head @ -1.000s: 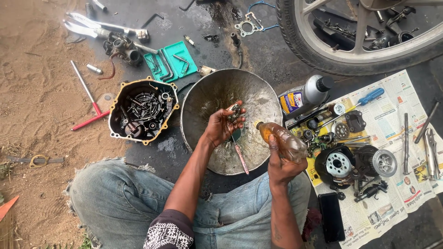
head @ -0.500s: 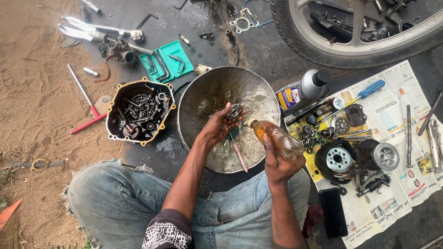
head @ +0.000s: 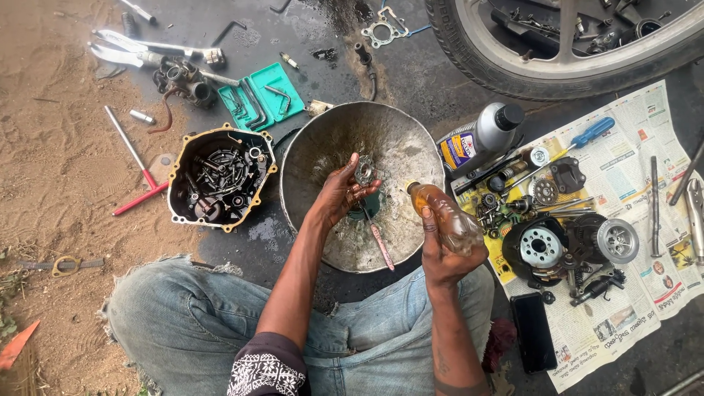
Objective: Cleaning and inspecting motorcycle engine components such as bolts and gears using a brush and oil in an outdoor setting.
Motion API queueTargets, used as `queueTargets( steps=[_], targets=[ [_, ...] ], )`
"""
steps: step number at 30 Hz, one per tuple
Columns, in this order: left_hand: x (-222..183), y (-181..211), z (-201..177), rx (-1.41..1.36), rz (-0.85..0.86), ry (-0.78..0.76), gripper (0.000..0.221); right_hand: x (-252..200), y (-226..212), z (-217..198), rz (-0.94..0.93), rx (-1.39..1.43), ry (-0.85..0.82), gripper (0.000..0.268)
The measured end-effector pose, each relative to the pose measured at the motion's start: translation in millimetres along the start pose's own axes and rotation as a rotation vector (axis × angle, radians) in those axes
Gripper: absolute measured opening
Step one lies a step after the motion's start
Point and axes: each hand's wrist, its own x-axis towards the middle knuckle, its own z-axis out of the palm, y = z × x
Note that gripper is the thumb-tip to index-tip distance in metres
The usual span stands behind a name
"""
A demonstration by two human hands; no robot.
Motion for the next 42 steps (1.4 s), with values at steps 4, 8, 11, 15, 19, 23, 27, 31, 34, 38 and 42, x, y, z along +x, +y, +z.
queueTargets(
  steps=[4,8,11,15,19,23,27,31,34,38,42],
  targets=[
    [11,-8,-13,0.062,-0.011,0.042,0.05,-1,5,0,0.033,0.009,0.034,0.034],
    [19,-14,-25,0.123,-0.005,0.078,0.05,4,-2,1,0.062,0.05,-0.015,0.035],
    [11,-5,-16,0.166,0.037,0.086,0.045,5,-7,1,0.125,0.106,-0.029,0.036],
    [9,-1,-16,0.18,0.033,0.089,0.045,4,1,-2,0.139,0.099,-0.011,0.036],
    [4,4,-10,0.363,0.114,0.115,0.044,7,-2,-2,0.122,0.095,-0.002,0.036],
    [-7,15,3,0.566,0.195,0.159,0.044,9,-5,-1,0.135,0.13,-0.029,0.034],
    [-10,20,6,0.561,0.167,0.131,0.048,4,19,2,0.178,0.163,0.068,0.032],
    [-11,23,11,0.55,0.2,0.088,0.054,2,35,4,0.297,0.332,0.19,0.033],
    [-13,23,11,0.566,0.207,0.089,0.056,9,42,5,0.543,0.523,0.25,0.035],
    [-13,25,10,0.584,0.295,0.038,0.061,18,74,-3,1.204,0.802,0.345,0.036],
    [-38,45,45,0.627,0.324,0.055,0.067,4,137,-13,1.389,0.972,0.333,0.043]
  ],
)
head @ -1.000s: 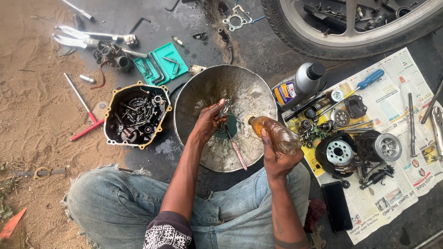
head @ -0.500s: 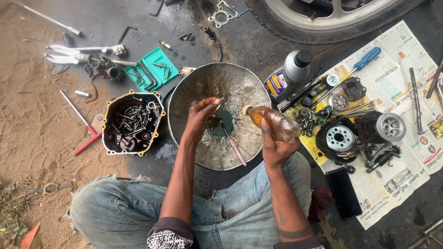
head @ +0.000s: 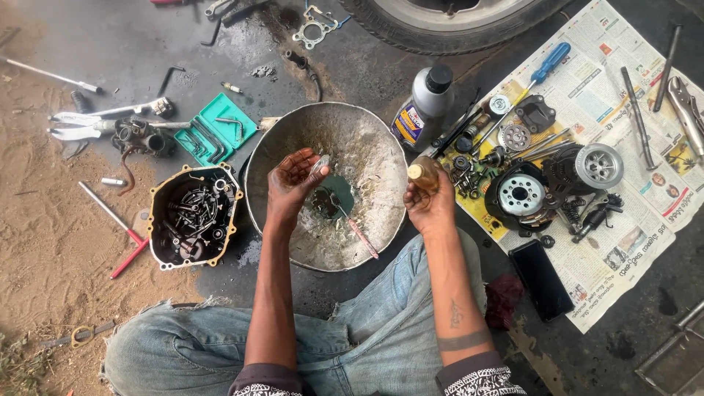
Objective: Cleaning and inspecting motorcycle engine components such as bolts and gears using a brush and oil in an outdoor setting.
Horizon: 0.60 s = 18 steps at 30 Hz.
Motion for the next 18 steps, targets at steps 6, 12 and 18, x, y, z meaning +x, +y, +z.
queueTargets(
  steps=[6,12,18],
  targets=[
    [-9,13,1,0.159,0.091,-0.031,0.078,34,5,-26,0.121,0.115,0.03,0.044],
    [-11,11,1,0.552,0.207,-0.009,0.089,70,19,-44,0.248,0.179,0.084,0.041],
    [-17,19,3,0.575,0.287,-0.037,0.092,62,16,-29,0.254,0.149,0.263,0.052]
  ],
)
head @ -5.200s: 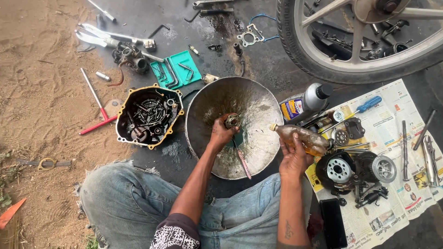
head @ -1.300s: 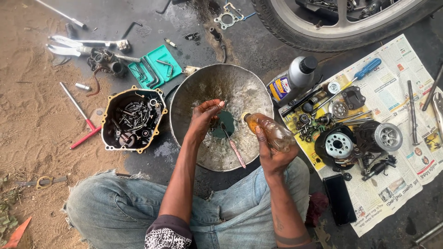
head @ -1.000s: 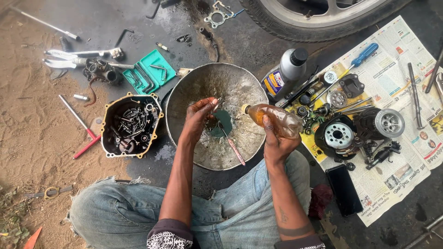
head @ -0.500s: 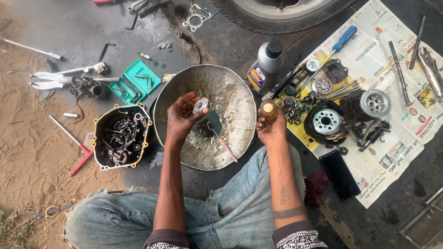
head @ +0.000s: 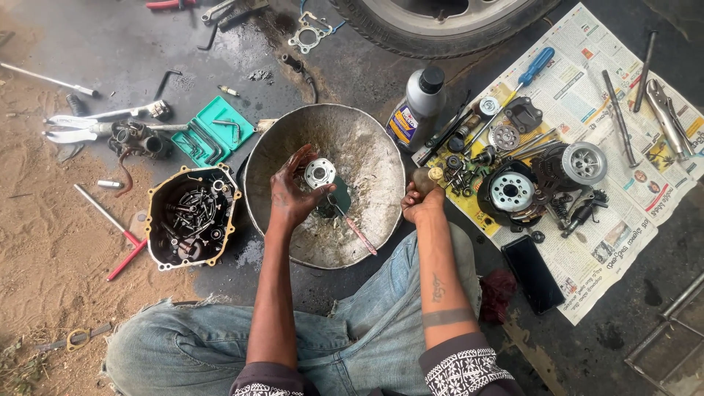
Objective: Cleaning and inspecting motorcycle engine components such as bolts and gears using a brush and oil in an outdoor setting.
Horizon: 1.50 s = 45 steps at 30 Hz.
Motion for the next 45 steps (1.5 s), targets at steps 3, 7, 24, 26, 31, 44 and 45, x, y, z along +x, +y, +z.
queueTargets(
  steps=[3,7,24,26,31,44,45],
  targets=[
    [0,-3,-1,0.067,0.012,0.002,0.094,17,0,-8,0.013,0.04,0.028,0.054],
    [1,-36,9,-0.3,-0.115,0.015,0.087,44,-7,-25,0.046,0.141,-0.018,0.043],
    [2,-67,11,-1.131,-0.657,-0.123,0.061,-168,71,65,-1.141,-1.074,-0.482,0.023],
    [1,-67,7,-1.15,-0.648,-0.226,0.06,-174,73,87,-1.21,-1.45,-0.455,0.032],
    [-2,-59,-4,-1.168,-0.61,-0.383,0.056,-158,75,93,-1.021,-1.522,-0.674,0.026],
    [5,-48,9,-0.912,-0.652,-0.357,0.08,-194,-53,19,-1.063,-1.186,-0.193,0.016],
    [6,-51,11,-0.919,-0.656,-0.353,0.08,-181,-78,4,-1.06,-1.195,-0.193,0.016]
  ],
)
